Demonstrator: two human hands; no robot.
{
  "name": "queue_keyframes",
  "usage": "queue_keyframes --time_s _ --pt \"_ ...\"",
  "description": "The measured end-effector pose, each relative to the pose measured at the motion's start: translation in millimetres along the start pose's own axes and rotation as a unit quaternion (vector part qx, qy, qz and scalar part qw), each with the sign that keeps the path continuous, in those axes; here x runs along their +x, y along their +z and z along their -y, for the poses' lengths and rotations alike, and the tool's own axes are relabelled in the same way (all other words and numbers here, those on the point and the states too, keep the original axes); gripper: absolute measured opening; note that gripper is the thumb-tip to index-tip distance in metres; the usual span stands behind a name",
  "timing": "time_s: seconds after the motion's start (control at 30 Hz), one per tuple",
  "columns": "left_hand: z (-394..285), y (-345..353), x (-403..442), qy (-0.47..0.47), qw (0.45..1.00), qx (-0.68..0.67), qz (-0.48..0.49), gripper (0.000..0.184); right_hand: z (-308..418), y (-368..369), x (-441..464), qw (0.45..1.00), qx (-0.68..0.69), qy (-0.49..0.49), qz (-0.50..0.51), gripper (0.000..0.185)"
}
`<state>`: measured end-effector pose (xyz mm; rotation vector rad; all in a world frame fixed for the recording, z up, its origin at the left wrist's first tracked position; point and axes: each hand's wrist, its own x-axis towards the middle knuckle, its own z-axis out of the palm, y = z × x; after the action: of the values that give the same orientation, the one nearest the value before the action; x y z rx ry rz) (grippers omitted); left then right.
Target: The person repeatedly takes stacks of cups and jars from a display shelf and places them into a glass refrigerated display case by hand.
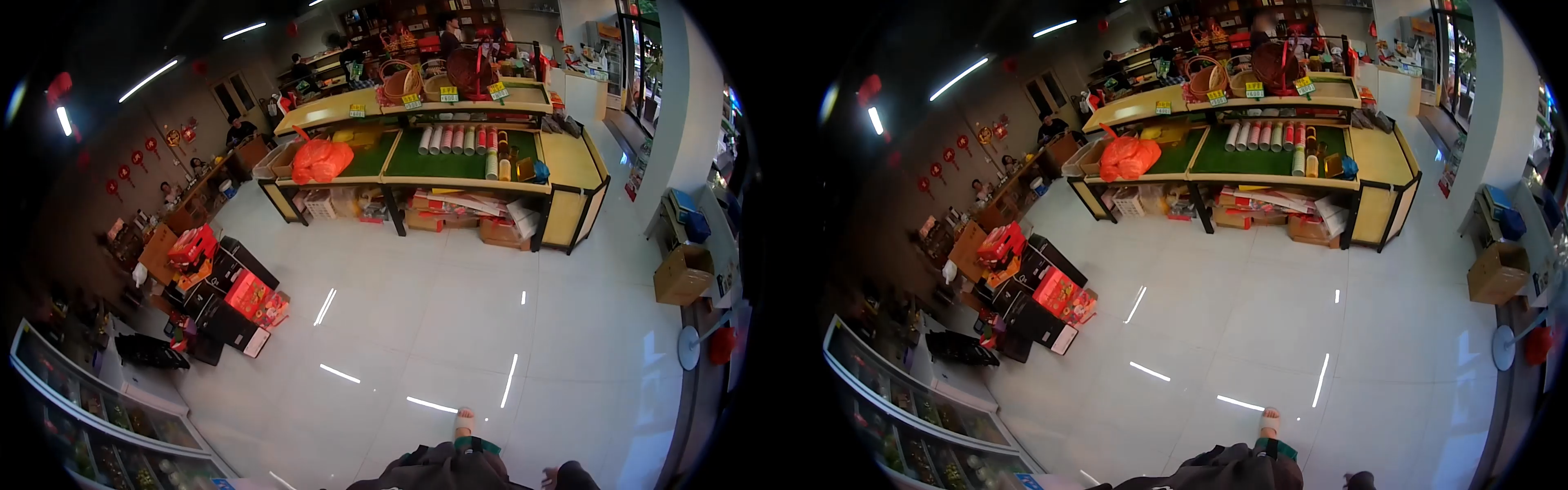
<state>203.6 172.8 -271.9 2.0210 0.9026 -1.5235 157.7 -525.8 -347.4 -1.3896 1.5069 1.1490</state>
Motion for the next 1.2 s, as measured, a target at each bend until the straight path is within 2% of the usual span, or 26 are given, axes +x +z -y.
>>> queue_keyframes --time_s 0.03,0.07,0.1,0.13,0.17,0.2,0.27,0.3,0.33,0.4,0.43,0.53,0.6,0.67,0.7,0.73,0.77,0.8,0.83,0.87,0.9,0.93,1.0,1.03,1.13,1.2 --pt "-23 -17 4 0.026 0.999 0.021 -0.001 0.052 45 -4 13 0.997 0.038 -0.062 -0.028 0.021" --pt "-51 -36 11 0.070 0.996 0.054 -0.003 0.053 94 -6 18 0.961 0.117 -0.230 -0.097 0.021" --pt "-85 -57 22 0.128 0.987 0.099 -0.020 0.054 144 -7 22 0.891 0.166 -0.398 -0.144 0.023" --pt "-125 -76 34 0.193 0.970 0.141 -0.040 0.055 208 -17 15 0.873 0.219 -0.431 -0.059 0.019" --pt "-184 -87 47 0.113 0.987 0.005 -0.118 0.053 285 -7 -11 0.875 0.283 -0.376 -0.116 0.018" --pt "-233 -104 52 0.242 0.953 0.042 -0.178 0.049 348 -10 -79 0.898 0.243 -0.364 -0.043 0.027" --pt "-340 -137 52 0.344 0.915 -0.030 -0.207 0.042 457 15 -163 0.874 0.218 -0.433 -0.020 0.033" --pt "-387 -148 46 0.386 0.896 -0.118 -0.184 0.037 503 29 -171 0.835 0.182 -0.519 -0.003 0.039" --pt "-435 -166 42 0.417 0.885 -0.124 -0.164 0.036 539 39 -209 0.827 0.073 -0.557 -0.039 0.042" --pt "-512 -195 19 0.553 0.796 -0.191 -0.157 0.035 609 55 -273 0.780 -0.084 -0.615 -0.077 0.048" --pt "-537 -214 12 0.553 0.796 -0.193 -0.152 0.035 631 64 -284 0.754 -0.132 -0.638 -0.078 0.050" --pt "-593 -258 27 0.559 0.799 -0.182 -0.130 0.033 682 75 -302 0.747 -0.158 -0.644 -0.057 0.049" --pt "-599 -284 102 0.491 0.857 -0.065 -0.145 0.030 696 78 -281 0.772 -0.164 -0.608 -0.083 0.049" --pt "-570 -305 101 0.395 0.889 -0.190 -0.136 0.031 687 73 -246 0.836 -0.158 -0.524 -0.055 0.046" --pt "-548 -329 131 0.509 0.837 0.040 -0.196 0.036 683 69 -218 0.853 -0.214 -0.474 -0.047 0.043" --pt "-533 -330 170 0.429 0.882 -0.002 -0.197 0.041 669 66 -193 0.876 -0.188 -0.444 -0.026 0.039" --pt "-511 -341 144 0.327 0.917 -0.061 -0.218 0.046 649 63 -175 0.901 -0.127 -0.413 -0.015 0.036" --pt "-489 -351 156 0.243 0.948 -0.034 -0.204 0.045 626 63 -163 0.923 -0.084 -0.374 -0.031 0.045" --pt "-473 -358 163 0.103 0.977 -0.035 -0.184 0.040 608 59 -153 0.955 -0.090 -0.283 0.007 0.042" --pt "-451 -364 163 0.073 0.981 -0.087 -0.155 0.039 591 62 -148 0.977 -0.090 -0.195 -0.006 0.038" --pt "-446 -380 161 0.044 0.980 -0.141 -0.130 0.038 559 48 -98 0.842 -0.410 -0.350 -0.030 0.033" --pt "-443 -392 153 0.025 0.975 -0.211 -0.064 0.037 548 48 -106 0.859 -0.419 -0.294 -0.008 0.031" --pt "-464 -412 146 -0.004 0.952 -0.294 -0.081 0.043 556 48 -136 0.967 -0.230 -0.105 0.020 0.028" --pt "-477 -424 147 -0.001 0.955 -0.289 -0.069 0.042 569 48 -145 0.981 -0.182 -0.067 0.023 0.027" --pt "-526 -458 158 0.016 0.963 -0.263 -0.053 0.039 646 51 -153 0.991 -0.123 -0.046 0.025 0.025" --pt "-569 -491 169 0.042 0.967 -0.240 -0.069 0.037 716 53 -143 0.991 -0.105 -0.076 0.019 0.025"
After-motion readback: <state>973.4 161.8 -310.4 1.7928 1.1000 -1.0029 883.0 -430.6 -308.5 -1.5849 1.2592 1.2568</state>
